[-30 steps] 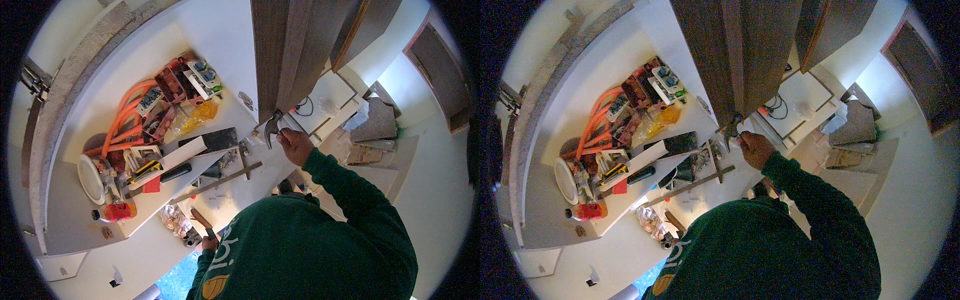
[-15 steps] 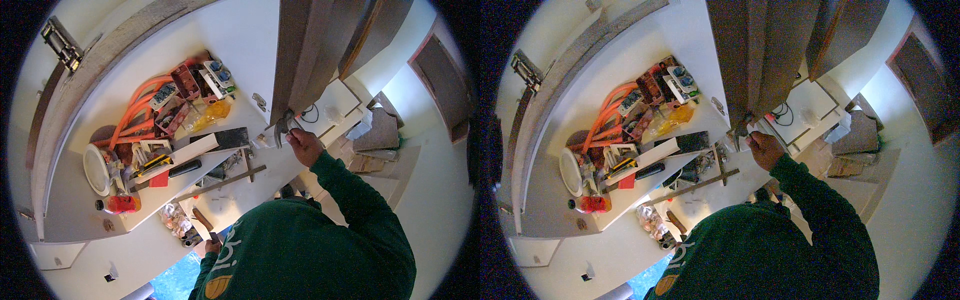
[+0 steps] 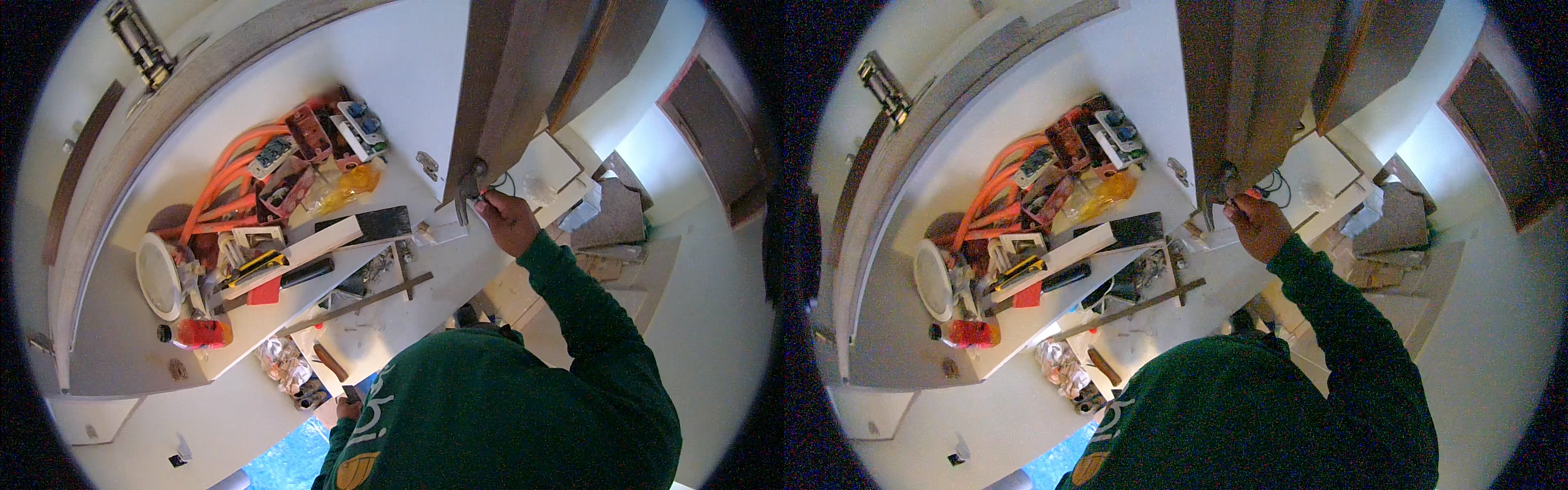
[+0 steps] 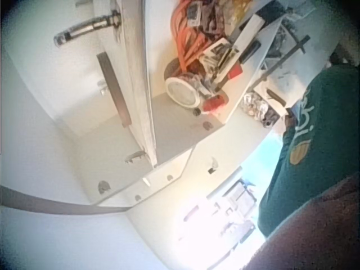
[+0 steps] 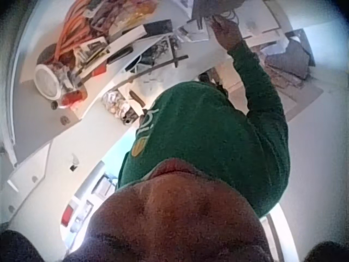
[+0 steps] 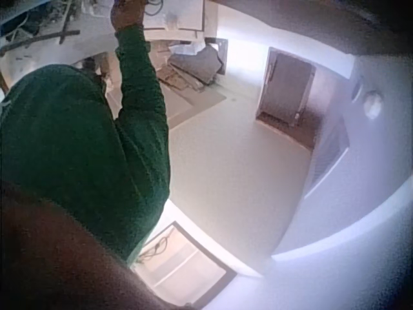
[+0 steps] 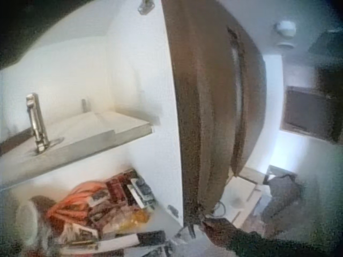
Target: The person uses a hammer to adjust a metal hinge on a wooden cabinet door. They repeatedly tap the hinge and a wooden block, then test the door's movement. The scene shows a cluttered workspace with tools and materials.
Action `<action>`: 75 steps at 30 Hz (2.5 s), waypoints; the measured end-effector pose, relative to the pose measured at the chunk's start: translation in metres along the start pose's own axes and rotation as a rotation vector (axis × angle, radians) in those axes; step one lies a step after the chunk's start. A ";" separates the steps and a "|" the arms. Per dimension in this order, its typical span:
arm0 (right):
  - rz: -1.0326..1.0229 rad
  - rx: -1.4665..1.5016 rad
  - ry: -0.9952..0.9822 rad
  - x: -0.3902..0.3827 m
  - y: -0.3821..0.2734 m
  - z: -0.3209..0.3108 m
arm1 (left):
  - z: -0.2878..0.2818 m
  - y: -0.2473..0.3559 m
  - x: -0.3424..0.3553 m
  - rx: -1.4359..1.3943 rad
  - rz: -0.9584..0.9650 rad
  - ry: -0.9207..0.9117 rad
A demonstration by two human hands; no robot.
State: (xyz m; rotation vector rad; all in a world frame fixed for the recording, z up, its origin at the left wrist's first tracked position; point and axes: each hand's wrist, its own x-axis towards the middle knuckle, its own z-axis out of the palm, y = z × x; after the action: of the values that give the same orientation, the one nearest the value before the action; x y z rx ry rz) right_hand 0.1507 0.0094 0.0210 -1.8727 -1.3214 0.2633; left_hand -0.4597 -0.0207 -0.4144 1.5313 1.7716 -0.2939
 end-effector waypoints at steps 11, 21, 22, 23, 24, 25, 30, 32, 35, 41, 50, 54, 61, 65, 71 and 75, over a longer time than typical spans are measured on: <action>-0.185 -0.003 -0.423 0.019 -0.071 0.047 | -0.013 0.006 -0.022 -0.125 0.114 0.031; -0.547 -0.004 -0.430 0.084 -0.124 0.099 | 0.016 -0.008 -0.042 -0.274 -0.023 0.127; -0.573 -0.032 -0.457 0.086 -0.132 0.107 | 0.017 -0.009 -0.046 -0.320 -0.075 0.085; -0.594 -0.090 -0.468 0.087 -0.141 0.116 | 0.021 -0.010 -0.052 -0.297 -0.099 0.098; -0.615 -0.148 -0.476 0.088 -0.150 0.126 | 0.025 -0.010 -0.058 -0.274 -0.122 0.110; -0.637 -0.207 -0.483 0.088 -0.161 0.136 | 0.029 -0.010 -0.064 -0.251 -0.144 0.121; -0.671 -0.149 -0.485 0.101 -0.184 0.210 | 0.037 -0.006 -0.078 -0.315 -0.204 0.005; -0.692 -0.175 -0.451 0.106 -0.200 0.235 | 0.044 -0.005 -0.082 -0.331 -0.212 0.018; -0.666 -0.282 -0.511 0.117 -0.217 0.262 | 0.064 -0.011 -0.089 -0.410 -0.217 0.116; -0.623 -0.341 -0.515 0.125 -0.232 0.289 | 0.059 0.012 -0.098 -0.388 -0.255 0.078; -0.570 -0.373 -0.532 0.123 -0.231 0.286 | 0.067 0.001 -0.089 -0.447 -0.313 0.160; -0.555 -0.353 -0.491 0.125 -0.213 0.280 | 0.064 -0.007 -0.077 -0.517 -0.325 0.103; -0.526 -0.325 -0.493 0.132 -0.206 0.278 | 0.059 -0.019 -0.077 -0.458 -0.340 0.118; -0.542 -0.333 -0.454 0.131 -0.209 0.276 | 0.046 0.001 -0.080 -0.503 -0.277 0.168; -0.577 -0.403 -0.441 0.118 -0.216 0.276 | 0.008 0.049 -0.079 -0.675 0.030 0.332; -0.584 -0.471 -0.423 0.113 -0.212 0.277 | -0.111 0.162 -0.135 -0.721 0.221 0.495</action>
State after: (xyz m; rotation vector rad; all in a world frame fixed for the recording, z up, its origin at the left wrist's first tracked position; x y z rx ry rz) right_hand -0.1078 0.2690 0.0223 -1.7438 -2.3156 0.0367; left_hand -0.3555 -0.0112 -0.2002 1.2881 1.7514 0.8161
